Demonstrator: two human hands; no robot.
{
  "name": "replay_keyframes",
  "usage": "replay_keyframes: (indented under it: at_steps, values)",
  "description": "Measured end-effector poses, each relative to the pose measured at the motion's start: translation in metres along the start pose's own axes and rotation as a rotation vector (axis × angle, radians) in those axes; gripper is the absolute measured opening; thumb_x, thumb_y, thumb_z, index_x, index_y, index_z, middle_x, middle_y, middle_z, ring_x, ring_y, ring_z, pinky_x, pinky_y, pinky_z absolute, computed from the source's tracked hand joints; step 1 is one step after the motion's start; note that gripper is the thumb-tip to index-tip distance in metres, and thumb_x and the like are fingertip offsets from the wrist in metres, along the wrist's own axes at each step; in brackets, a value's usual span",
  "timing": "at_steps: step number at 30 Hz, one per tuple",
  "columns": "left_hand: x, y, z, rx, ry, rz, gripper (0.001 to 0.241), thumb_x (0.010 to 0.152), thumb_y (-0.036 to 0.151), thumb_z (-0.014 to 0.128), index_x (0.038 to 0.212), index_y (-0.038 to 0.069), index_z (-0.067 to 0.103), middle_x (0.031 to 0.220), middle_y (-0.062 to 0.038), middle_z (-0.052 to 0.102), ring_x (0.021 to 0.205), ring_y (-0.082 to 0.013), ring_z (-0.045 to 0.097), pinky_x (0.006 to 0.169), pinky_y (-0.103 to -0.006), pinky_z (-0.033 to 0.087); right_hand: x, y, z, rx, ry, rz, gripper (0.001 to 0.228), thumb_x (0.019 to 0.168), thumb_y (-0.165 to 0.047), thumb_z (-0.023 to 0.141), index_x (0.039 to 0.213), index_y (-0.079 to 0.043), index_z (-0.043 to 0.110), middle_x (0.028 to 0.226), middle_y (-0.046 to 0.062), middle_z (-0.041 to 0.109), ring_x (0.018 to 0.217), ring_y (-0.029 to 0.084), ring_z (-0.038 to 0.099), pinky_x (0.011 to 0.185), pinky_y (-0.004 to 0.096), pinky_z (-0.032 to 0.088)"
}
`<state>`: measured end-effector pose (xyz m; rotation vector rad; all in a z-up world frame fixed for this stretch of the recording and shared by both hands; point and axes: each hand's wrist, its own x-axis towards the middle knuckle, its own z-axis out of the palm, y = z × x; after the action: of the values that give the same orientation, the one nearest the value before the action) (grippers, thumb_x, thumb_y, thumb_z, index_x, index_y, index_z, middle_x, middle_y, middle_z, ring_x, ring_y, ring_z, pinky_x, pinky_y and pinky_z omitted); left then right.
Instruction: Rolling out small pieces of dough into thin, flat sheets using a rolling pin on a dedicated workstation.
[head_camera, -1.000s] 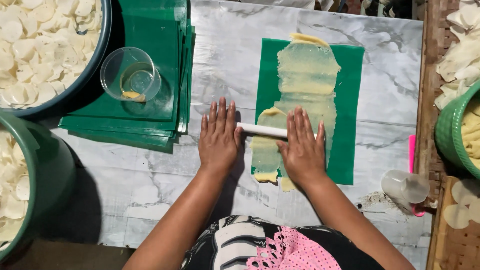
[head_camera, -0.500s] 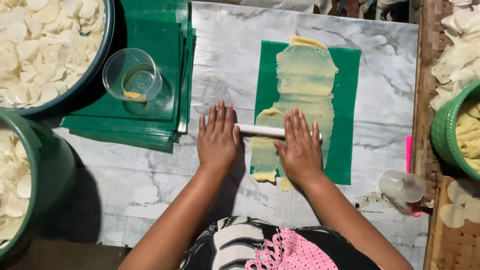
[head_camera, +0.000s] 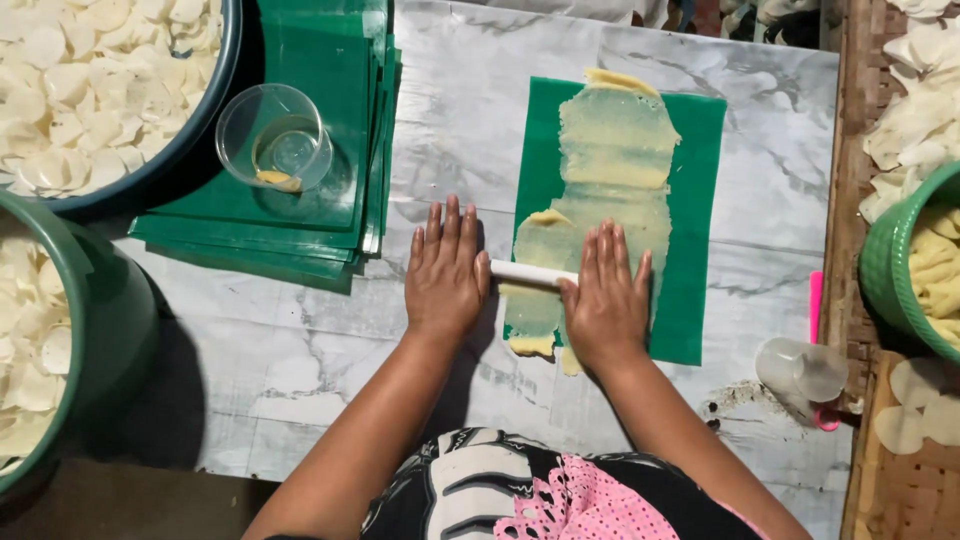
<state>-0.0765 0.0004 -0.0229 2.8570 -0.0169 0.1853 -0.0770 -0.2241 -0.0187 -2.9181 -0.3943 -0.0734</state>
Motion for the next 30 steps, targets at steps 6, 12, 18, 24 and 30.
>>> replay_keyframes:
  at_steps: [6,12,18,24,30]
  values:
    - [0.046,-0.001,0.013,-0.008,-0.002,-0.022,0.061,0.108,0.042,0.030,0.162,0.013,0.033,0.170,-0.014,0.025,0.158,-0.0339,0.017,0.127,-0.0505,0.010,0.043,0.018,0.014,-0.044,0.067,-0.010,0.072,0.108,-0.052,0.035,0.161,-0.003,0.034,0.167,0.025,0.030,0.158,0.036,0.020,0.121,0.070,0.001]
    - [0.027,0.001,0.011,-0.013,0.034,-0.015,0.060,0.108,0.044,0.032,0.160,0.014,0.036,0.167,-0.015,0.030,0.155,-0.0356,0.025,0.125,-0.0510,0.015,0.032,0.013,0.000,-0.021,0.009,-0.001,0.073,0.108,-0.055,0.030,0.163,-0.007,0.030,0.172,0.022,0.018,0.160,0.033,0.012,0.123,0.066,0.001]
    - [-0.063,-0.004,-0.014,0.026,0.136,0.139,0.058,0.107,0.039,0.041,0.161,0.017,0.037,0.167,-0.013,0.034,0.153,-0.0323,0.033,0.123,-0.0469,0.023,-0.063,0.009,-0.006,0.077,-0.099,-0.094,0.068,0.108,-0.048,0.030,0.164,-0.010,0.023,0.171,0.015,0.021,0.157,0.032,0.020,0.125,0.055,0.010]
    - [-0.014,-0.007,0.016,0.008,0.118,0.077,0.058,0.109,0.042,0.039,0.160,0.015,0.039,0.167,-0.013,0.033,0.154,-0.0331,0.029,0.125,-0.0479,0.020,-0.005,0.017,0.003,0.031,-0.093,-0.063,0.070,0.109,-0.051,0.027,0.164,-0.008,0.023,0.171,0.016,0.022,0.158,0.032,0.019,0.126,0.059,0.002]
    - [0.031,-0.002,0.010,-0.026,-0.017,-0.019,0.060,0.110,0.045,0.031,0.162,0.014,0.033,0.169,-0.015,0.026,0.157,-0.0346,0.019,0.127,-0.0514,0.012,0.043,0.019,-0.004,0.003,-0.062,-0.035,0.072,0.109,-0.054,0.026,0.164,-0.008,0.024,0.172,0.018,0.017,0.160,0.031,0.012,0.124,0.064,0.001]
